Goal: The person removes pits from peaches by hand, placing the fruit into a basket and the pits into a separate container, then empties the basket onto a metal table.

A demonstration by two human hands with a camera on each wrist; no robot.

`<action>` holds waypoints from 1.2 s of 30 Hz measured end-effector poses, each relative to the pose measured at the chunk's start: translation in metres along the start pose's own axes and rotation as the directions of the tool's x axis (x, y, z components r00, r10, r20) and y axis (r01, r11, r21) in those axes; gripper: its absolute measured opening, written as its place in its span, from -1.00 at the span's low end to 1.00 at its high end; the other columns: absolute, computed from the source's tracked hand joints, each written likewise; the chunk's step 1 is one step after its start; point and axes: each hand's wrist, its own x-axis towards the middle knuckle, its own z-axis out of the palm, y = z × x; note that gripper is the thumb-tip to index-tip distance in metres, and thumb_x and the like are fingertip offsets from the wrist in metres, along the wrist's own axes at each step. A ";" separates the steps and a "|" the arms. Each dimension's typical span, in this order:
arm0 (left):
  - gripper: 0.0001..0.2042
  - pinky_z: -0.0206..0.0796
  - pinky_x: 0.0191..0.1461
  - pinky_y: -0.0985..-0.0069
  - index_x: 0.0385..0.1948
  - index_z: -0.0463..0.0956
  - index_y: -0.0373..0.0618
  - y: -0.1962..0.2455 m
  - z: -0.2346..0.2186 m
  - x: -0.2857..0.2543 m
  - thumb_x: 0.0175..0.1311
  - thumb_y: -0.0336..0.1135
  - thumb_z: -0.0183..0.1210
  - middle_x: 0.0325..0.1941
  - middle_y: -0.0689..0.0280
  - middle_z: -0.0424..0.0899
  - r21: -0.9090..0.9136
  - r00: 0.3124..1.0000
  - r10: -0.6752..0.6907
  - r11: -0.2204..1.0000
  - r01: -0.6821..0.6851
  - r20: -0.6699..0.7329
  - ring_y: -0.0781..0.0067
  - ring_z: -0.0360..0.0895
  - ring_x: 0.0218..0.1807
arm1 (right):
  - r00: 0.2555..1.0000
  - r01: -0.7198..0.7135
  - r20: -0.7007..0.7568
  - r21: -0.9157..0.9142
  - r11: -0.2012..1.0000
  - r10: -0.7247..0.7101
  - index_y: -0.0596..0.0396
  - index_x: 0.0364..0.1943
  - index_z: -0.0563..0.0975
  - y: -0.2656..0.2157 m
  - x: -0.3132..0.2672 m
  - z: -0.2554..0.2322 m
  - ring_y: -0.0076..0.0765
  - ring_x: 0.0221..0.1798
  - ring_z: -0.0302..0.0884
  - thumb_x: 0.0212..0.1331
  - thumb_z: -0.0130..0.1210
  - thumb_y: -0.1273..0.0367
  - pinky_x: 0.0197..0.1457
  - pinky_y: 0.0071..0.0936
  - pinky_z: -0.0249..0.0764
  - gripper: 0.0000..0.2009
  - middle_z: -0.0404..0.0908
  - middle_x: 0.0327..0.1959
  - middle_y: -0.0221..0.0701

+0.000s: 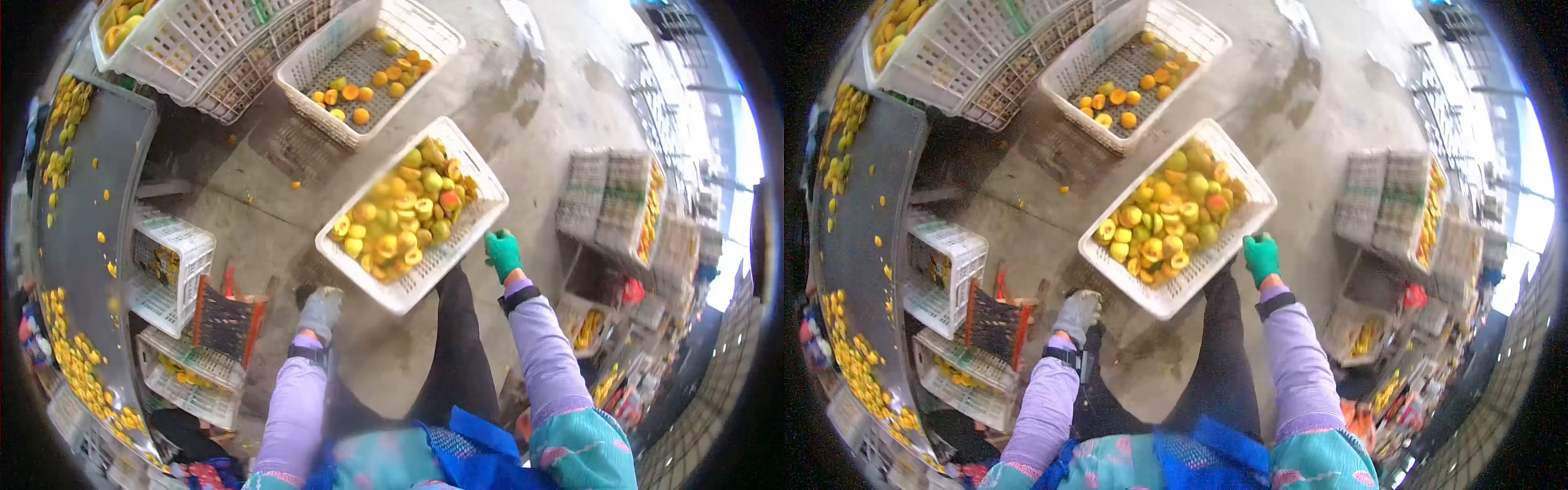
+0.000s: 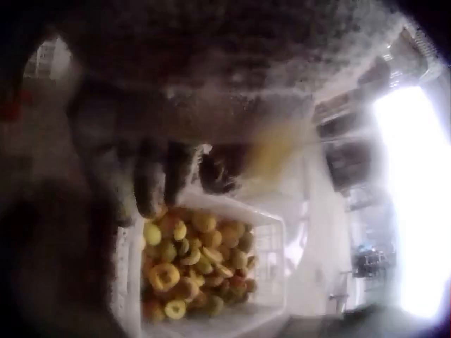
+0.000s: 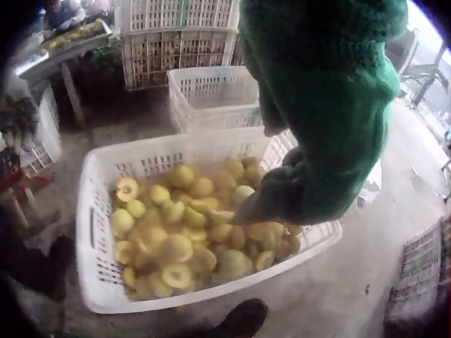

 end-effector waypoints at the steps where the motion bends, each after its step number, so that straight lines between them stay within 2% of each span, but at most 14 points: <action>1: -0.79 0.40 -0.25 0.44 -0.23 0.57 -0.12 -0.008 0.018 0.019 0.27 -0.21 0.08 -0.44 0.27 0.58 0.075 0.997 -0.027 0.997 0.032 -0.069 0.37 0.52 -0.39 | 0.986 0.150 -0.047 -0.177 0.973 -0.160 0.21 -0.14 0.49 0.001 0.041 0.010 0.01 -0.35 0.57 0.11 0.08 0.24 -0.29 -0.16 0.52 -0.66 0.59 -0.32 -0.12; 4: -0.76 0.43 -0.17 0.34 -0.19 0.55 -0.17 0.013 0.073 0.050 0.28 -0.22 0.08 -0.42 0.26 0.61 0.245 0.922 -0.118 0.944 0.219 -0.370 0.24 0.56 -0.35 | 0.865 0.372 -0.051 -0.602 0.706 -0.499 0.21 -0.06 0.49 -0.013 0.166 0.038 0.18 -0.08 0.54 0.00 0.17 0.17 0.00 -0.12 0.46 -0.54 0.57 -0.16 0.06; 6: -0.67 0.42 -0.02 0.26 0.01 0.44 -0.23 -0.025 0.107 0.091 0.31 -0.23 0.06 -0.17 0.15 0.64 -0.161 0.867 -0.172 0.981 0.108 -0.468 0.15 0.59 -0.14 | 0.917 0.286 0.035 -0.750 0.596 -0.396 0.19 0.00 0.48 -0.036 0.222 0.051 0.12 -0.03 0.55 -0.02 0.18 0.16 0.00 -0.13 0.47 -0.49 0.56 -0.08 0.06; 8: -0.63 0.42 -0.01 0.28 0.08 0.38 -0.24 0.000 0.131 0.097 0.33 -0.23 0.05 -0.06 0.12 0.62 -0.704 0.789 -0.335 0.690 -0.168 -0.516 0.20 0.59 -0.08 | 0.857 0.452 0.074 -0.582 0.676 -0.510 0.23 0.00 0.48 -0.039 0.269 0.063 0.15 0.00 0.52 -0.06 0.22 0.20 0.00 -0.08 0.45 -0.47 0.53 -0.05 0.12; 10: -0.69 0.47 -0.17 0.36 -0.06 0.43 -0.26 -0.006 0.143 0.121 0.35 -0.19 0.04 -0.23 0.15 0.62 -0.736 0.749 -0.341 0.618 -0.277 -0.569 0.27 0.59 -0.28 | 0.852 0.521 0.194 -0.407 0.750 -0.486 0.26 -0.13 0.53 -0.032 0.318 0.078 -0.10 -0.35 0.59 -0.05 0.28 0.23 -0.31 -0.24 0.50 -0.57 0.61 -0.33 -0.09; 13: -0.70 0.44 -0.36 0.45 -0.21 0.51 -0.25 -0.101 0.146 0.163 0.32 -0.14 0.06 -0.39 0.21 0.62 -0.515 0.741 -0.401 0.853 0.088 -0.538 0.38 0.57 -0.45 | 0.893 0.219 0.407 -0.023 0.975 -0.191 0.21 -0.30 0.57 -0.049 0.323 0.086 -0.54 -0.69 0.38 0.06 0.27 0.18 -0.63 -0.56 0.32 -0.66 0.50 -0.65 -0.45; 16: -0.69 0.40 -0.45 0.49 -0.27 0.55 -0.23 -0.066 0.132 0.142 0.31 -0.12 0.08 -0.46 0.24 0.62 -0.668 0.682 -0.632 0.690 0.279 -0.367 0.42 0.55 -0.51 | 0.907 0.234 0.375 -0.064 0.970 -0.193 0.14 -0.41 0.60 -0.042 0.315 0.083 -0.54 -0.67 0.39 0.14 0.20 0.19 -0.63 -0.50 0.31 -0.73 0.51 -0.66 -0.47; 19: -0.69 0.37 -0.49 0.50 -0.33 0.59 -0.20 -0.067 0.120 0.132 0.29 -0.09 0.11 -0.53 0.29 0.60 -0.701 0.800 -0.487 0.703 0.120 -0.352 0.48 0.55 -0.52 | 0.799 0.399 0.530 -0.116 0.910 -0.283 0.18 -0.43 0.56 -0.015 0.327 0.042 -0.51 -0.68 0.37 0.14 0.20 0.24 -0.63 -0.47 0.28 -0.75 0.45 -0.69 -0.48; 24: -0.62 0.33 -0.36 0.53 -0.26 0.58 -0.16 0.048 0.041 -0.009 0.36 0.02 0.05 -0.43 0.36 0.59 -0.142 0.747 0.256 0.895 -0.424 -0.614 0.58 0.49 -0.40 | 0.879 0.239 0.428 -0.018 0.971 -0.209 -0.02 -0.65 0.52 -0.030 0.231 -0.026 -0.57 -0.78 0.25 0.22 0.07 0.18 -0.74 -0.52 0.17 -0.68 0.34 -0.80 -0.56; 27: -0.56 0.25 -0.35 0.60 -0.28 0.55 -0.13 0.111 -0.020 -0.083 0.36 0.12 0.01 -0.45 0.46 0.50 -0.716 0.919 -0.116 0.665 -0.210 -0.376 0.65 0.40 -0.42 | 0.910 0.144 0.398 -0.035 0.989 -0.118 0.02 -0.69 0.45 -0.084 0.142 -0.056 -0.50 -0.82 0.27 0.11 0.19 0.19 -0.79 -0.52 0.23 -0.67 0.31 -0.82 -0.54; 32: -0.54 0.17 -0.38 0.68 -0.24 0.53 -0.08 0.076 -0.128 -0.185 0.36 0.18 -0.03 -0.45 0.52 0.42 -0.549 0.887 -0.137 0.823 -0.145 -0.440 0.67 0.31 -0.46 | 0.935 0.095 0.345 -0.034 0.995 -0.077 0.07 -0.63 0.48 -0.167 -0.014 -0.072 -0.35 -0.78 0.33 0.18 0.06 0.16 -0.74 -0.38 0.35 -0.67 0.39 -0.77 -0.39; 33: -0.62 0.29 -0.33 0.59 -0.17 0.50 -0.12 0.076 -0.161 -0.227 0.40 0.05 -0.01 -0.42 0.50 0.49 -0.644 0.921 -0.181 0.759 -0.093 -0.346 0.61 0.42 -0.42 | 0.839 0.031 0.542 -0.135 0.990 0.048 0.17 0.38 0.14 -0.183 -0.048 -0.091 -0.07 0.27 0.30 0.45 -0.36 0.29 0.18 -0.04 0.41 -0.52 0.21 0.36 -0.12; 35: -0.67 0.38 -0.25 0.53 -0.09 0.47 -0.16 0.064 -0.208 -0.291 0.40 -0.06 0.00 -0.39 0.43 0.56 -0.578 0.765 -0.070 0.700 -0.420 -0.640 0.52 0.50 -0.36 | 0.812 0.212 0.561 -0.025 0.977 -0.162 0.13 -0.11 0.31 -0.248 -0.119 -0.058 -0.22 -0.24 0.32 0.32 -0.16 0.23 -0.27 -0.21 0.40 -0.75 0.29 -0.20 -0.26; 36: -0.68 0.42 -0.23 0.50 -0.06 0.46 -0.18 0.051 -0.232 -0.309 0.38 -0.12 0.00 -0.36 0.38 0.59 -0.226 0.612 0.149 0.842 -0.491 -0.777 0.46 0.54 -0.34 | 0.795 0.284 0.553 0.025 0.958 -0.250 0.10 -0.36 0.39 -0.285 -0.178 -0.033 -0.29 -0.49 0.33 0.26 -0.05 0.20 -0.49 -0.30 0.39 -0.76 0.32 -0.48 -0.34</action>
